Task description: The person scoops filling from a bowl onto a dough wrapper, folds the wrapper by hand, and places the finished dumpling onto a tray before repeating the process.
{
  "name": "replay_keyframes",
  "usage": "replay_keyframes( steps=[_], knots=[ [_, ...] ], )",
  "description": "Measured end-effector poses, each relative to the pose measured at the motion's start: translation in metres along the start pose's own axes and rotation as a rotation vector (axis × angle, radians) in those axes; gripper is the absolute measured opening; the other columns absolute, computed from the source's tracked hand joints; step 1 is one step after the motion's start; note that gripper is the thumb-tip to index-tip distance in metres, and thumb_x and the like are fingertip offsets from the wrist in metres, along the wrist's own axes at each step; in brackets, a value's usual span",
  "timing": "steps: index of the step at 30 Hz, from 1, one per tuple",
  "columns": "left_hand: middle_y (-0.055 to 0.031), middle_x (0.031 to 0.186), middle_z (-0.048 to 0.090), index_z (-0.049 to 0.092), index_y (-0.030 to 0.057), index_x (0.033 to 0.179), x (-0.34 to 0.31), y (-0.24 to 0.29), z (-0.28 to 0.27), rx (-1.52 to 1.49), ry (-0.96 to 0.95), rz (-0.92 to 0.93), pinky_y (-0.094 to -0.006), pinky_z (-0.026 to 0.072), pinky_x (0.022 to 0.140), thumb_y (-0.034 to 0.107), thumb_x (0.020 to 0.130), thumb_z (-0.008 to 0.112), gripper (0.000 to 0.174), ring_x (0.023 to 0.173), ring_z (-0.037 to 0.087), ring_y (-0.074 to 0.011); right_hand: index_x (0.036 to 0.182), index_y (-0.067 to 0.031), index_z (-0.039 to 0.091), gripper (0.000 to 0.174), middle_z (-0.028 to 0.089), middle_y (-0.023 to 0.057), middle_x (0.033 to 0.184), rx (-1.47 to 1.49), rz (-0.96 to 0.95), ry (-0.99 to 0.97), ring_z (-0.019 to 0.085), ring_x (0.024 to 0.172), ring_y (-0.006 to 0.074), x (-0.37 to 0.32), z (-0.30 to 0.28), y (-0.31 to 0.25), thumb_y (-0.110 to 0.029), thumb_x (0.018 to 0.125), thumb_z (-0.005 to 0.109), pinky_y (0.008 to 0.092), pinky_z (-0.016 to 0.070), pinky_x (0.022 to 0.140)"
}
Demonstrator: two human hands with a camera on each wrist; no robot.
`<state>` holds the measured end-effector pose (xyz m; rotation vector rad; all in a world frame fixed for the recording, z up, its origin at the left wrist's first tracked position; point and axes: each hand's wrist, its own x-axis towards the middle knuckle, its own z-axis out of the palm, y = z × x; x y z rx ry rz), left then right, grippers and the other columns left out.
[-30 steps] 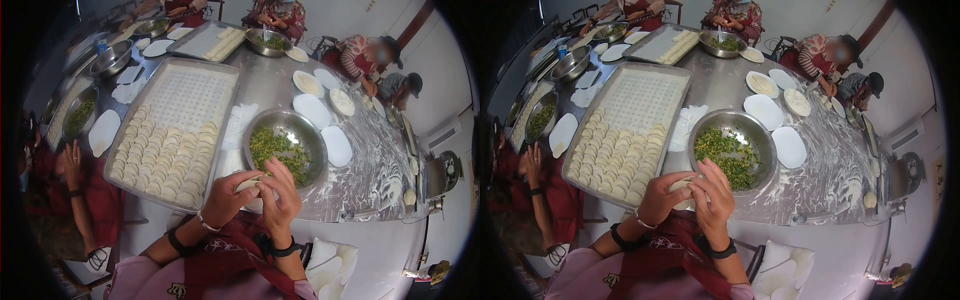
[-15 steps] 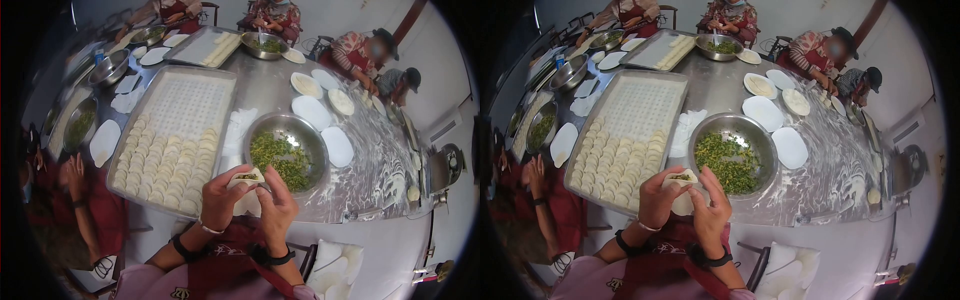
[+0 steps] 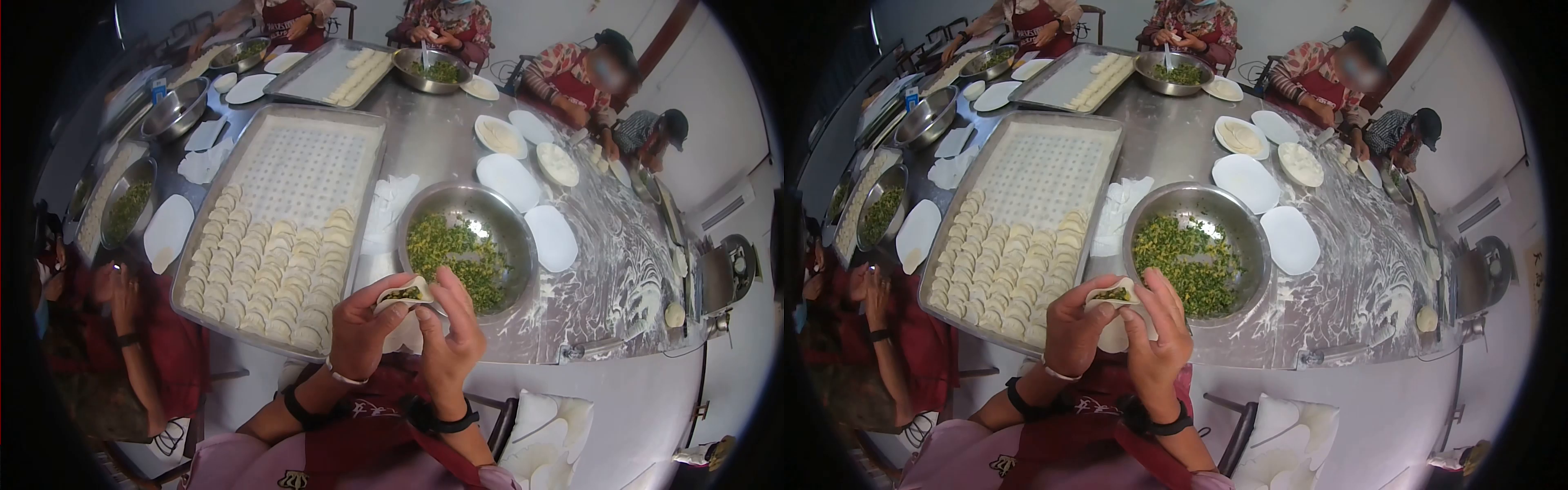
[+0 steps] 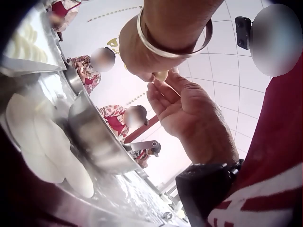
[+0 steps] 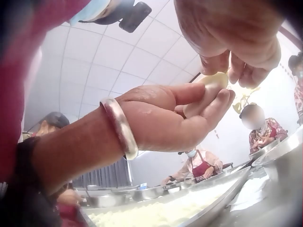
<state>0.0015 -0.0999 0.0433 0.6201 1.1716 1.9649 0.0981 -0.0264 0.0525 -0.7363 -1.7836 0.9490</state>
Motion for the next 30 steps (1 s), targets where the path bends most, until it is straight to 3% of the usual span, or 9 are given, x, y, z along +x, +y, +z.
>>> replay_keyframes(
  steps=[4, 10, 19, 25, 30],
  knots=[
    [-0.0108, 0.114, 0.067, 0.058, -0.0066, 0.127, 0.0, -0.002, -0.001, 0.046, -0.031, 0.001, -0.0256, 0.0516, 0.088, 0.002, 0.093, 0.058, 0.034, 0.103, 0.063, -0.0118, 0.103, 0.001, 0.072, 0.021, 0.066, 0.0196, 0.123, -0.05, -0.121, -0.042, 0.059, 0.121, 0.0358, -0.001, 0.001, 0.008, -0.001, 0.082, 0.07, 0.0411, 0.0457, 0.102],
    [-0.0089, 0.119, 0.066, 0.057, -0.0044, 0.132, 0.0, -0.007, -0.004, -0.031, -0.054, -0.058, -0.0243, 0.0497, 0.091, 0.001, 0.093, 0.061, 0.039, 0.104, 0.062, -0.01, 0.099, 0.0012, 0.073, 0.017, 0.067, 0.02, 0.121, 0.033, -0.029, -0.058, 0.059, 0.121, 0.0351, 0.001, -0.002, 0.006, 0.001, 0.082, 0.07, 0.0413, 0.0449, 0.103],
    [-0.0134, 0.118, 0.066, 0.056, -0.0063, 0.129, 0.001, -0.011, -0.001, -0.099, 0.017, -0.03, -0.0279, 0.0515, 0.093, 0.002, 0.094, 0.06, 0.036, 0.105, 0.063, -0.0154, 0.113, 0.0035, 0.069, 0.034, 0.06, 0.0208, 0.134, 0.26, 0.197, 0.026, 0.056, 0.125, 0.0299, 0.003, -0.004, 0.011, -0.001, 0.08, 0.073, 0.0379, 0.0412, 0.107],
    [-0.0142, 0.12, 0.065, 0.056, -0.0069, 0.129, 0.001, -0.013, 0.001, -0.075, 0.033, 0.0, -0.0294, 0.0513, 0.094, 0.0, 0.094, 0.058, 0.036, 0.109, 0.063, -0.0168, 0.112, 0.0018, 0.07, 0.03, 0.061, 0.0212, 0.132, 0.338, 0.357, -0.021, 0.058, 0.123, 0.0287, -0.005, 0.0, 0.016, -0.002, 0.082, 0.073, 0.0371, 0.0419, 0.106],
    [-0.0139, 0.12, 0.065, 0.056, -0.0066, 0.128, -0.001, -0.013, 0.002, -0.027, 0.028, -0.005, -0.0297, 0.0506, 0.095, -0.002, 0.093, 0.059, 0.036, 0.109, 0.062, -0.0166, 0.107, 0.0015, 0.071, 0.026, 0.064, 0.0207, 0.128, 0.207, 0.257, -0.015, 0.06, 0.121, 0.0292, -0.004, 0.001, 0.01, -0.003, 0.081, 0.074, 0.0374, 0.0434, 0.104]
  ],
)
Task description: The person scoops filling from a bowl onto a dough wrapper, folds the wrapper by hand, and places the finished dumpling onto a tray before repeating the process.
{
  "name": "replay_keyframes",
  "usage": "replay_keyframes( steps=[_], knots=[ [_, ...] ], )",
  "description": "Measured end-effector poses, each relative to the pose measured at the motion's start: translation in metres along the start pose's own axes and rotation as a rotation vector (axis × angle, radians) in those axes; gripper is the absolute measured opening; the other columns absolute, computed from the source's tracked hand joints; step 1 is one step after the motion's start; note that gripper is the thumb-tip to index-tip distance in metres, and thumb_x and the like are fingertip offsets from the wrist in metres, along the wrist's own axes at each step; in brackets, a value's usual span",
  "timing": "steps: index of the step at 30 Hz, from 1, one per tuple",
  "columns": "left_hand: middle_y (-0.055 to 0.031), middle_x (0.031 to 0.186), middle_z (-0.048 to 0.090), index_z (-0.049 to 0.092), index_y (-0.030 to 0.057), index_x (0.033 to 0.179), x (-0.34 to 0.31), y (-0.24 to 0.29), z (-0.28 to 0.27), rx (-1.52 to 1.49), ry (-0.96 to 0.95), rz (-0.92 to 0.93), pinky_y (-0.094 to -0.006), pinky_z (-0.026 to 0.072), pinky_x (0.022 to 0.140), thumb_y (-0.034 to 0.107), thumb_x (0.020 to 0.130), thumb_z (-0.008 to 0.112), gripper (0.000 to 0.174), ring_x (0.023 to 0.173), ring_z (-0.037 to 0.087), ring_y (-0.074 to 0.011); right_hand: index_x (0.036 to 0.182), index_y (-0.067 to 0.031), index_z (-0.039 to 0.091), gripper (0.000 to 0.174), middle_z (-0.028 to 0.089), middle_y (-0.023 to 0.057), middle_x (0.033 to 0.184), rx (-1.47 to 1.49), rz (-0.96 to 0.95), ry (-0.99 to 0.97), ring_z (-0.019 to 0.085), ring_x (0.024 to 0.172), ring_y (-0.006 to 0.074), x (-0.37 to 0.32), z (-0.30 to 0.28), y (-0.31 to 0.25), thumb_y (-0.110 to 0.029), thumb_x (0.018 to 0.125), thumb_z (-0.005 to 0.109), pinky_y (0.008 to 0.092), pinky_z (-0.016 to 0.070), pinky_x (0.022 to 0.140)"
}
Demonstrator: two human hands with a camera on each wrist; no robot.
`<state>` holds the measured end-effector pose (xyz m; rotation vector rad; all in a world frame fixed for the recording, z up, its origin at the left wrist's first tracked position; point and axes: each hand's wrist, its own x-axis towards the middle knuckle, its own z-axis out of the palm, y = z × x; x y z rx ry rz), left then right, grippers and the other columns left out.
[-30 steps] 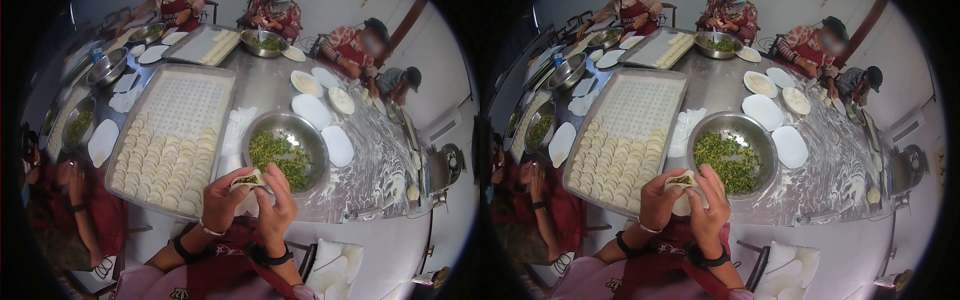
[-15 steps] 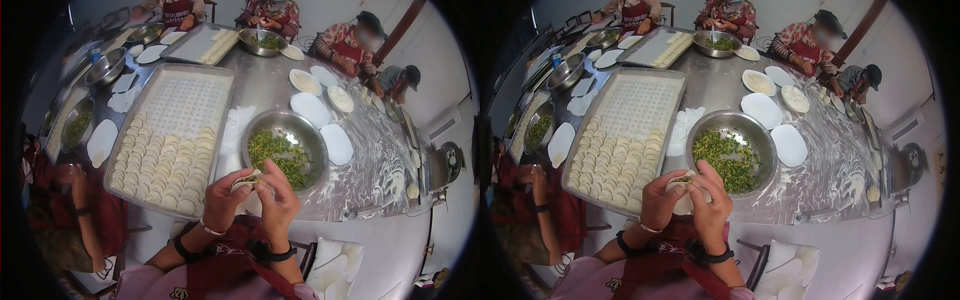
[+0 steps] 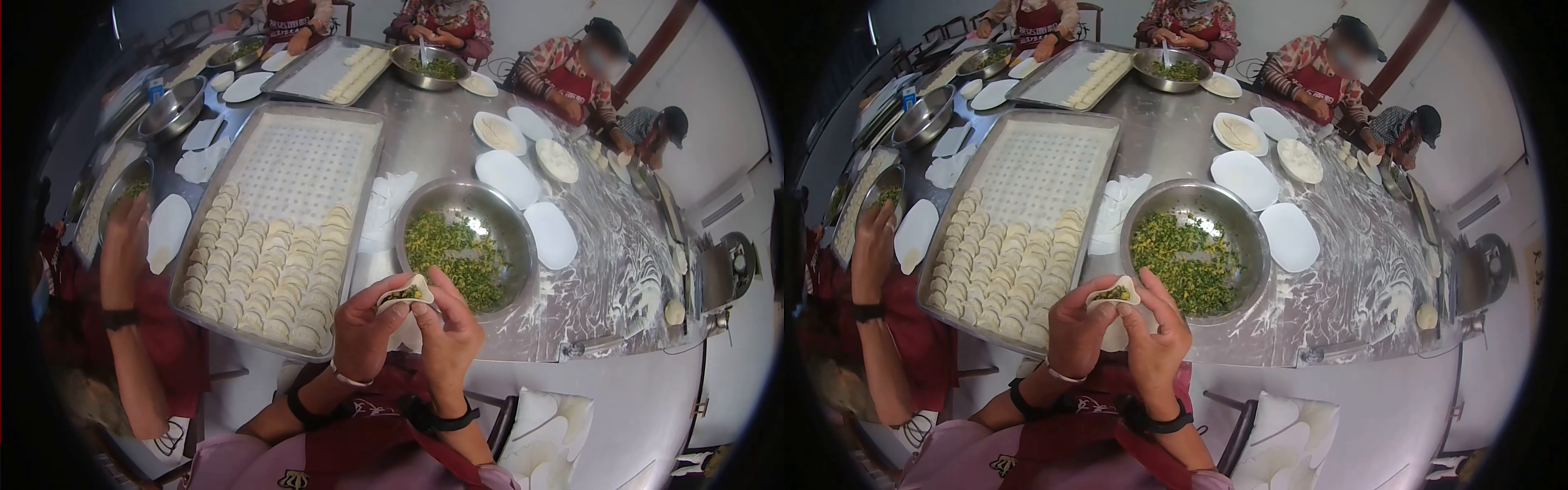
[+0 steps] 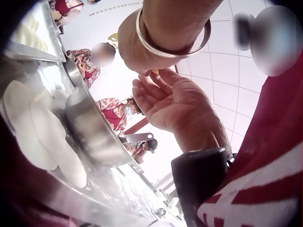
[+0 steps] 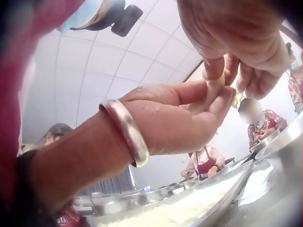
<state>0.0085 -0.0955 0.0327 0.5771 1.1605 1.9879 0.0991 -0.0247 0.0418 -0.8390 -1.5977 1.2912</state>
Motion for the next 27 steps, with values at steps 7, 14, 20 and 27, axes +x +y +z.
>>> replay_keyframes(
  steps=[7, 14, 20, 27],
  knots=[
    [-0.0101, 0.12, 0.066, 0.058, -0.005, 0.13, -0.001, -0.004, -0.003, -0.035, -0.031, -0.021, -0.0254, 0.0486, 0.094, 0.0, 0.092, 0.062, 0.038, 0.107, 0.061, -0.0118, 0.097, 0.0018, 0.071, 0.015, 0.065, 0.0216, 0.124, -0.108, -0.148, 0.054, 0.063, 0.116, 0.0316, 0.0, 0.001, 0.002, -0.002, 0.083, 0.073, 0.0389, 0.0466, 0.101],
    [-0.0095, 0.12, 0.066, 0.058, -0.0053, 0.13, -0.004, -0.004, -0.004, -0.021, -0.045, -0.035, -0.0259, 0.0476, 0.096, 0.002, 0.092, 0.062, 0.039, 0.109, 0.06, -0.0118, 0.101, 0.0015, 0.071, 0.017, 0.064, 0.0219, 0.126, -0.095, -0.246, -0.051, 0.059, 0.122, 0.0331, 0.005, -0.009, 0.001, -0.002, 0.085, 0.07, 0.0402, 0.0446, 0.104],
    [-0.0149, 0.124, 0.063, 0.057, -0.0071, 0.128, -0.002, 0.002, -0.003, 0.035, -0.074, 0.041, -0.0298, 0.0485, 0.098, 0.001, 0.093, 0.058, 0.036, 0.111, 0.061, -0.0169, 0.114, 0.001, 0.069, 0.031, 0.059, 0.0207, 0.134, 0.038, -0.042, -0.145, 0.049, 0.134, 0.0329, 0.005, -0.012, 0.001, -0.004, 0.083, 0.073, 0.0399, 0.0371, 0.111],
    [-0.0135, 0.124, 0.063, 0.057, -0.0066, 0.128, -0.005, 0.01, -0.003, -0.005, -0.09, -0.055, -0.0277, 0.0494, 0.095, 0.002, 0.094, 0.058, 0.036, 0.111, 0.06, -0.0145, 0.106, 0.0013, 0.069, 0.026, 0.062, 0.0192, 0.131, 0.206, -0.025, -0.15, 0.05, 0.133, 0.0341, 0.001, -0.008, 0.01, -0.002, 0.081, 0.074, 0.0422, 0.0368, 0.111]
  ],
)
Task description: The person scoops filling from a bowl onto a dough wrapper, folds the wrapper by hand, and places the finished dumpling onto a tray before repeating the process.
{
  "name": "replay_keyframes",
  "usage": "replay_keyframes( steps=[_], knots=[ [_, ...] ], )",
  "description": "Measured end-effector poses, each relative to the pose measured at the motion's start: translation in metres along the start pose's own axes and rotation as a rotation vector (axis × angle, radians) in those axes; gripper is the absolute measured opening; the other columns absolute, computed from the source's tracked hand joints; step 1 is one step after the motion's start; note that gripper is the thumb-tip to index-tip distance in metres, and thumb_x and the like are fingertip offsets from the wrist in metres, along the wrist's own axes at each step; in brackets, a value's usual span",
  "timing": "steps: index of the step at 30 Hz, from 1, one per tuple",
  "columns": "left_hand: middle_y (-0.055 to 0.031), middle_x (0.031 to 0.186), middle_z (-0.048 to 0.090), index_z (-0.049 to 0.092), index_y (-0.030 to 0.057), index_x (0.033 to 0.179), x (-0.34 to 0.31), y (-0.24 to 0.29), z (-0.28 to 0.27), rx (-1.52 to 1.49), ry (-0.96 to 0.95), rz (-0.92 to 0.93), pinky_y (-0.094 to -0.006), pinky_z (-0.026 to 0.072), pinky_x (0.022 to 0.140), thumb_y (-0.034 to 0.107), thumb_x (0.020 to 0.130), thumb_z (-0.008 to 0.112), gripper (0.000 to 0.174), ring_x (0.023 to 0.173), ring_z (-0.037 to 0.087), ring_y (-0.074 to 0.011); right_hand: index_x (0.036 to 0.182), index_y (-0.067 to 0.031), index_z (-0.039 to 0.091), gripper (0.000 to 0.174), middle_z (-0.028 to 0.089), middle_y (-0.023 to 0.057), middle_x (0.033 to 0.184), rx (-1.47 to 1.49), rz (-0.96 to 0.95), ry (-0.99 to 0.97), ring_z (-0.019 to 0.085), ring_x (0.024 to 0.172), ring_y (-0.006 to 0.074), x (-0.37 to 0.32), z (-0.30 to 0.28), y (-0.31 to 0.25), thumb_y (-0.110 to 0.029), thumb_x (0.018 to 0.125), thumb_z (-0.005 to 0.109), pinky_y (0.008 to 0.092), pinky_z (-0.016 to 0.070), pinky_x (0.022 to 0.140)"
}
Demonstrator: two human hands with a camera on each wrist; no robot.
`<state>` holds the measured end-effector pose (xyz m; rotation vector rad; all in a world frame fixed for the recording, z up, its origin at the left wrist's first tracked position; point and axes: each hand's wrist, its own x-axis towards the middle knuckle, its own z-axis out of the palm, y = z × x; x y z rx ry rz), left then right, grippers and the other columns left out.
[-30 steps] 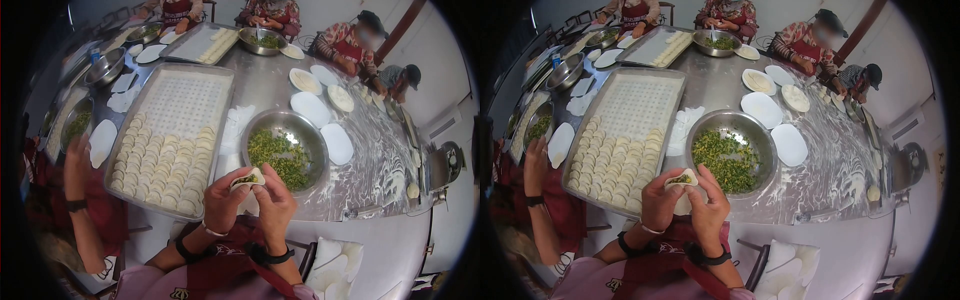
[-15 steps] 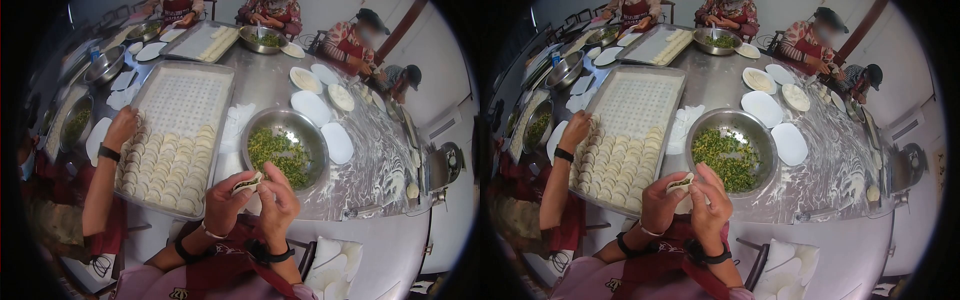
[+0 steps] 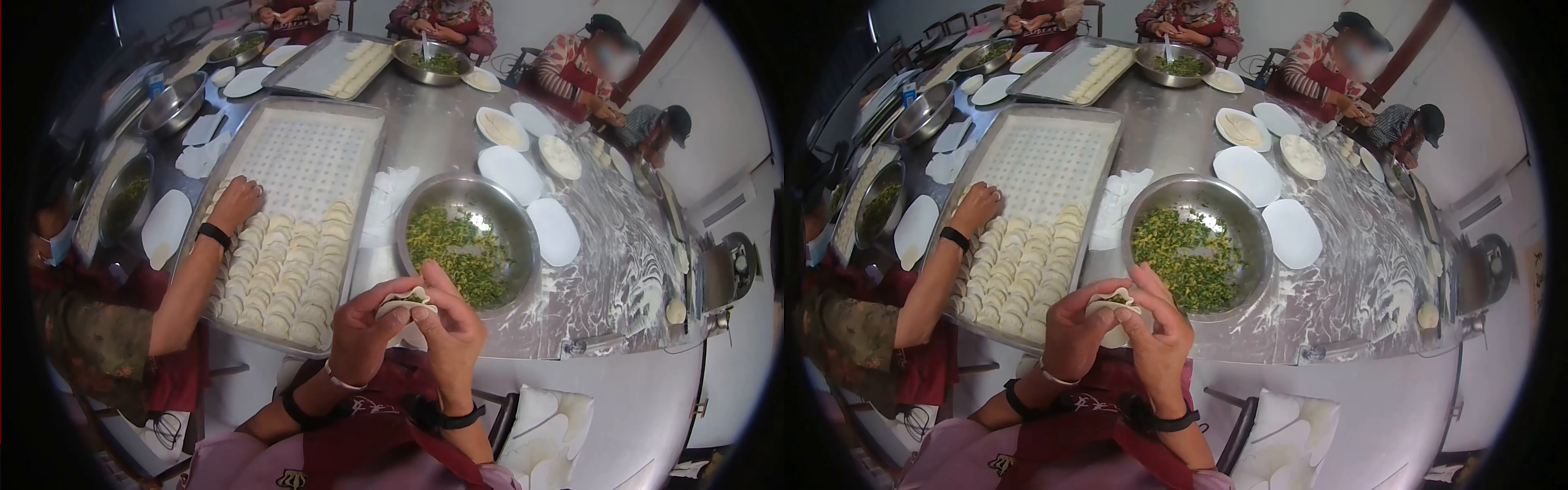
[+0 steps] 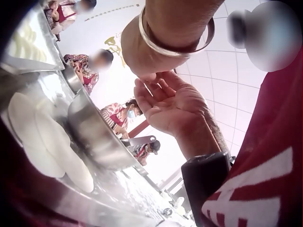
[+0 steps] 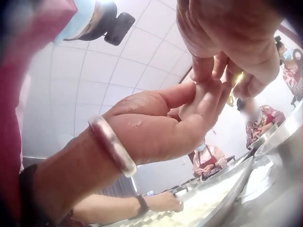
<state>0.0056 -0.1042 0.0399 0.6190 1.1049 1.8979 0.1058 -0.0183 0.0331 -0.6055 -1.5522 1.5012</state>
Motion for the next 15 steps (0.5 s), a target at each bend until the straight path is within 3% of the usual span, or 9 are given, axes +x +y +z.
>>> replay_keyframes(
  steps=[4, 7, 15],
  knots=[
    [-0.0094, 0.12, 0.066, 0.057, -0.0052, 0.13, -0.0018, 0.0009, 0.0011, -0.045, 0.018, -0.014, -0.0257, 0.048, 0.095, 0.004, 0.093, 0.061, 0.038, 0.108, 0.061, -0.012, 0.101, 0.0004, 0.07, 0.02, 0.065, 0.0185, 0.126, -0.155, -0.133, 0.01, 0.053, 0.13, 0.0347, 0.0, 0.0012, -0.0046, -0.001, 0.081, 0.074, 0.0425, 0.0393, 0.109],
    [-0.0131, 0.119, 0.065, 0.058, -0.0073, 0.126, -0.002, -0.0014, -0.0003, 0.014, 0.012, 0.015, -0.0277, 0.052, 0.092, 0.002, 0.093, 0.06, 0.034, 0.106, 0.062, -0.0135, 0.096, -0.0002, 0.071, 0.015, 0.066, 0.0184, 0.124, -0.176, -0.156, 0.038, 0.055, 0.128, 0.0354, -0.0009, 0.0028, -0.0073, -0.002, 0.081, 0.074, 0.0433, 0.0407, 0.107],
    [-0.0083, 0.118, 0.066, 0.063, -0.0037, 0.124, -0.0057, 0.0015, -0.0028, 0.19, 0.004, 0.004, -0.025, 0.0502, 0.091, 0.002, 0.092, 0.062, 0.032, 0.106, 0.061, -0.0112, 0.095, 0.0, 0.072, 0.012, 0.068, 0.0186, 0.12, -0.167, -0.181, 0.007, 0.055, 0.127, 0.0353, -0.0021, -0.0013, -0.008, -0.003, 0.083, 0.073, 0.044, 0.041, 0.107]
  ],
)
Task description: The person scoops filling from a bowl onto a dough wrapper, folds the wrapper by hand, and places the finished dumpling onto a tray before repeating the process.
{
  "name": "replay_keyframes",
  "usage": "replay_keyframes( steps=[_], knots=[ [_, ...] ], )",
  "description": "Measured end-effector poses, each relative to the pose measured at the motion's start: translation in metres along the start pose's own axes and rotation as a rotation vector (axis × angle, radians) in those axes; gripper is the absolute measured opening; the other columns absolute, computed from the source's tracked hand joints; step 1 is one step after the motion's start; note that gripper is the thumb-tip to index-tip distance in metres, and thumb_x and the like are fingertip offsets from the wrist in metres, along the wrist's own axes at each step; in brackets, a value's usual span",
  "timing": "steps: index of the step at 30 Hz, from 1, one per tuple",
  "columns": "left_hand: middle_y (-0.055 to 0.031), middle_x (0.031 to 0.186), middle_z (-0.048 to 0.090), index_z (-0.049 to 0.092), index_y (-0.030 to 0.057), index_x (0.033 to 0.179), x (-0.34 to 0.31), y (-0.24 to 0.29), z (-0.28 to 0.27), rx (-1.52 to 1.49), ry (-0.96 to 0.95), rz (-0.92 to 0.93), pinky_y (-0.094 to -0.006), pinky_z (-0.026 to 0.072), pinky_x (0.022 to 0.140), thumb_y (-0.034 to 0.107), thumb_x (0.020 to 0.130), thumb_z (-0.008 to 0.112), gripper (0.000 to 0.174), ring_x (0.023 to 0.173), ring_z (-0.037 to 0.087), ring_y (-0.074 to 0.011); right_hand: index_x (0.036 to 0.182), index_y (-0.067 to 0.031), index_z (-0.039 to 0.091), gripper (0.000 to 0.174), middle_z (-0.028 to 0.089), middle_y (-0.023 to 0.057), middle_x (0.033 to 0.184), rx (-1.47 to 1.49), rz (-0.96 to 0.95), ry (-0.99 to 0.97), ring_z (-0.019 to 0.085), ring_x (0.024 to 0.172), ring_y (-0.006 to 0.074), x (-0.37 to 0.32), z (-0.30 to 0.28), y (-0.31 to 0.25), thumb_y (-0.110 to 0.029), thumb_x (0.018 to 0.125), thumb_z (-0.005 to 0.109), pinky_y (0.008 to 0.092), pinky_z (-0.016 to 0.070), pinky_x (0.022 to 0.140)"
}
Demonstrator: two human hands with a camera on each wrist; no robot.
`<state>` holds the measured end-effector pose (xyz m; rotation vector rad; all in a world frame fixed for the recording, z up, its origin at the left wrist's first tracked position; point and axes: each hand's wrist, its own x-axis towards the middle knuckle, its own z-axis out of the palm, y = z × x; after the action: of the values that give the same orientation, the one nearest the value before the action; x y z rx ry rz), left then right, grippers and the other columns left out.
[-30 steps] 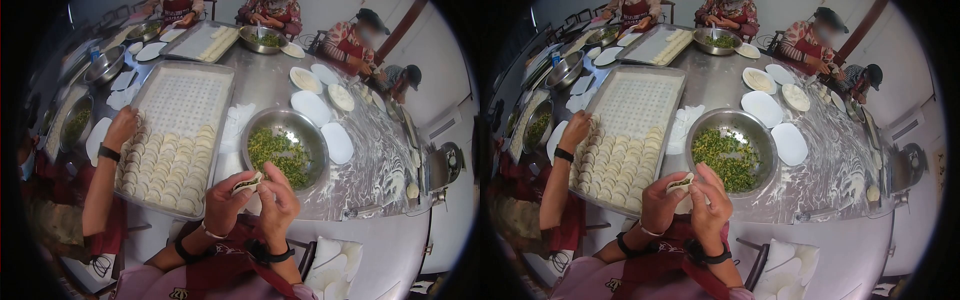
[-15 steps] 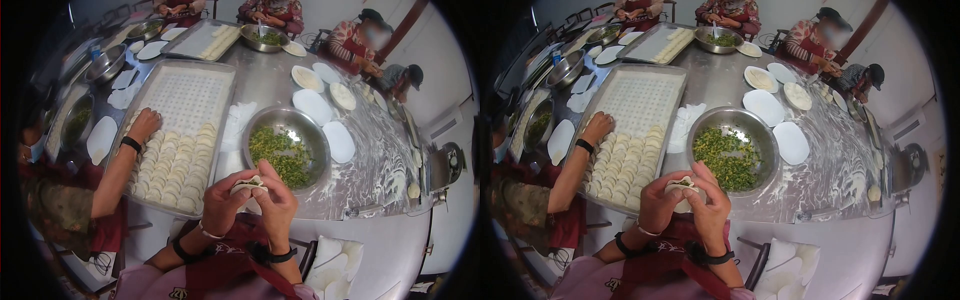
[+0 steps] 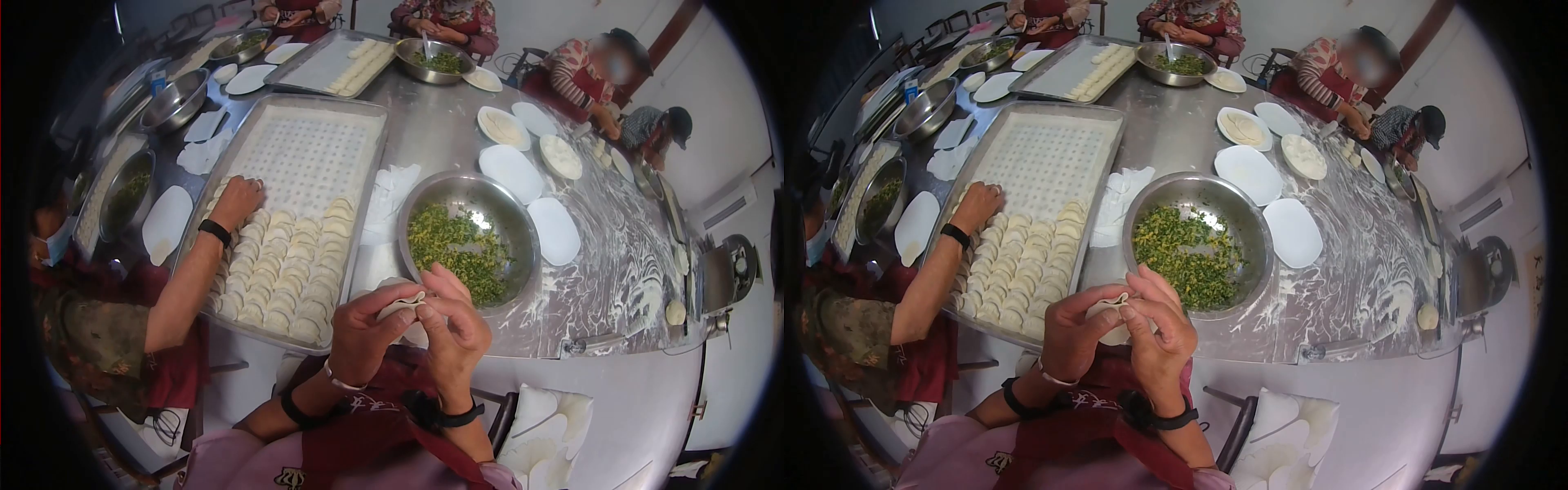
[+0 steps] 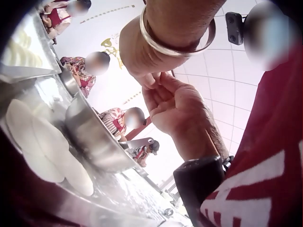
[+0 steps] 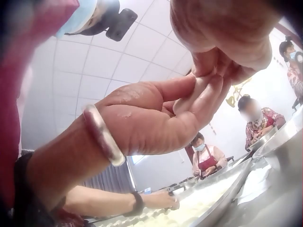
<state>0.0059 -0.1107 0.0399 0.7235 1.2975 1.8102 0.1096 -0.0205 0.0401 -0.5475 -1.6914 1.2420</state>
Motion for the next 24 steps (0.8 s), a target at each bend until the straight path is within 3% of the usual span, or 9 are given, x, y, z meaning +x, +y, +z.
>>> replay_keyframes(
  steps=[7, 10, 13, 16, 22, 24],
  knots=[
    [-0.0127, 0.112, 0.068, 0.062, -0.0065, 0.121, 0.002, 0.0, 0.002, -0.127, 0.052, -0.024, -0.0281, 0.0537, 0.088, 0.001, 0.092, 0.058, 0.03, 0.102, 0.064, -0.0149, 0.1, 0.0012, 0.073, 0.019, 0.068, 0.0197, 0.12, 0.042, 0.157, 0.031, 0.055, 0.127, 0.0339, 0.0, 0.003, -0.003, -0.002, 0.082, 0.073, 0.0421, 0.0408, 0.107],
    [-0.0122, 0.112, 0.068, 0.062, -0.0071, 0.121, 0.002, 0.001, 0.001, 0.029, 0.022, 0.053, -0.0284, 0.0542, 0.088, 0.002, 0.092, 0.058, 0.031, 0.102, 0.065, -0.0158, 0.1, 0.0014, 0.073, 0.018, 0.067, 0.0199, 0.121, 0.056, 0.153, 0.038, 0.055, 0.127, 0.0339, -0.004, 0.003, 0.0, -0.003, 0.082, 0.073, 0.0421, 0.0409, 0.107],
    [-0.0074, 0.115, 0.067, 0.064, -0.0024, 0.122, -0.001, -0.001, -0.002, 0.013, 0.01, -0.019, -0.0234, 0.0499, 0.087, 0.002, 0.091, 0.062, 0.031, 0.102, 0.062, -0.0108, 0.099, 0.002, 0.073, 0.018, 0.067, 0.0199, 0.122, 0.04, 0.089, -0.005, 0.056, 0.127, 0.0339, -0.006, 0.0, 0.004, -0.004, 0.082, 0.073, 0.0418, 0.0408, 0.107],
    [-0.0108, 0.114, 0.067, 0.062, -0.006, 0.123, 0.0, 0.004, -0.003, 0.077, -0.004, -0.022, -0.0284, 0.0539, 0.088, 0.003, 0.093, 0.059, 0.031, 0.103, 0.063, -0.0146, 0.101, 0.0016, 0.073, 0.019, 0.067, 0.0195, 0.123, -0.049, 0.025, -0.036, 0.054, 0.128, 0.0339, -0.006, -0.003, 0.008, -0.004, 0.082, 0.073, 0.0419, 0.0407, 0.107],
    [-0.0091, 0.113, 0.065, 0.058, -0.0045, 0.129, -0.004, 0.007, -0.005, -0.085, 0.008, -0.035, -0.0286, 0.054, 0.088, 0.006, 0.094, 0.06, 0.037, 0.105, 0.061, -0.013, 0.104, 0.0003, 0.072, 0.022, 0.067, 0.0174, 0.124, 0.186, 0.198, -0.074, 0.051, 0.133, 0.0334, -0.001, 0.004, 0.0, -0.004, 0.082, 0.073, 0.0414, 0.0405, 0.107],
    [-0.0083, 0.111, 0.065, 0.057, -0.0045, 0.13, -0.006, 0.008, -0.005, -0.075, 0.017, -0.054, -0.0277, 0.0535, 0.088, 0.007, 0.095, 0.06, 0.037, 0.104, 0.061, -0.0122, 0.102, -0.0001, 0.072, 0.021, 0.067, 0.0172, 0.123, 0.135, 0.156, -0.095, 0.051, 0.132, 0.0339, -0.002, 0.004, 0.003, -0.004, 0.082, 0.074, 0.0413, 0.0411, 0.107]
  ],
)
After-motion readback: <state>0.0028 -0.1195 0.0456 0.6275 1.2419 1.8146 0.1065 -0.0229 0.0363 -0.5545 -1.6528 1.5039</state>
